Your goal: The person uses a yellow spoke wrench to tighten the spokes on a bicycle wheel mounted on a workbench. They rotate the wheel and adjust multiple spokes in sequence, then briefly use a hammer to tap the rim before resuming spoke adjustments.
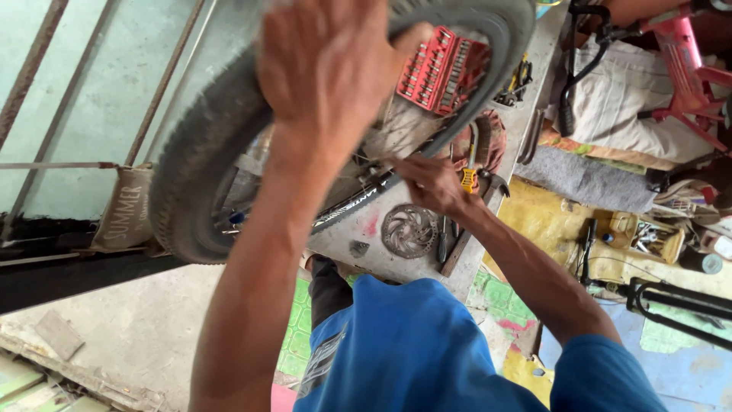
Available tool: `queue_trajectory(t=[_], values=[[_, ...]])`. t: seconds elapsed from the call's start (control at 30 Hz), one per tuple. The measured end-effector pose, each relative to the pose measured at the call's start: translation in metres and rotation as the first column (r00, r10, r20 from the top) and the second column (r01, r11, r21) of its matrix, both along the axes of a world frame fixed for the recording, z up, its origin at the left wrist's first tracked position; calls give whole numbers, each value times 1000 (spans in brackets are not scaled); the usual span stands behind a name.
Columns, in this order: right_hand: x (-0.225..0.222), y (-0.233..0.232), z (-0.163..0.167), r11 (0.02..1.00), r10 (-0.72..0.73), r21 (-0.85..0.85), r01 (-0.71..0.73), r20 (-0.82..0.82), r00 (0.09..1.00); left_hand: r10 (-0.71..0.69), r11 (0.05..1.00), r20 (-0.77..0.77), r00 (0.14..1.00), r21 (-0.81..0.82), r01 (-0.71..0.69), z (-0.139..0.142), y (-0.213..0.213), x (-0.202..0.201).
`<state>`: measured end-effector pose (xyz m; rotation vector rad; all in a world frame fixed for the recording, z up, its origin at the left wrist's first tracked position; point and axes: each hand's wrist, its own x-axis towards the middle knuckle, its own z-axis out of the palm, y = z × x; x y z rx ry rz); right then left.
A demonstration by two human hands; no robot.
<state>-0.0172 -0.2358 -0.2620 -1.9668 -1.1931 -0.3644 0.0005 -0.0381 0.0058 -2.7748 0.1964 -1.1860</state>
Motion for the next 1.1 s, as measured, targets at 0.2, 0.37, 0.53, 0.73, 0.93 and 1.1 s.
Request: queue_trajectory(t=[0.2, 0.37, 0.53, 0.73, 0.93, 1.1], values=[[-41, -38, -36, 937, -320, 86, 339, -176, 931, 0, 994, -221, 975, -105, -23, 19, -28, -57], [-77, -43, -40, 936, -316, 82, 341, -228, 921, 24, 998, -241, 970, -43, -35, 45, -36, -85], [-87, -41, -28, 942, -281, 89, 323, -312, 907, -23, 996, -322, 947, -90, -6, 55, -38, -106], [-80, -19, -44, 966, -172, 161, 205, -194, 966, 18, 999, -286, 958, -41, -31, 52, -42, -108], [-60, -20, -23, 992, -102, 51, 115, -209, 973, 29, 999, -266, 963, -7, -32, 42, -37, -91], [-53, -15, 25, 951, -264, 81, 299, -292, 919, 12, 999, -228, 974, -33, -20, 32, -36, -73]])
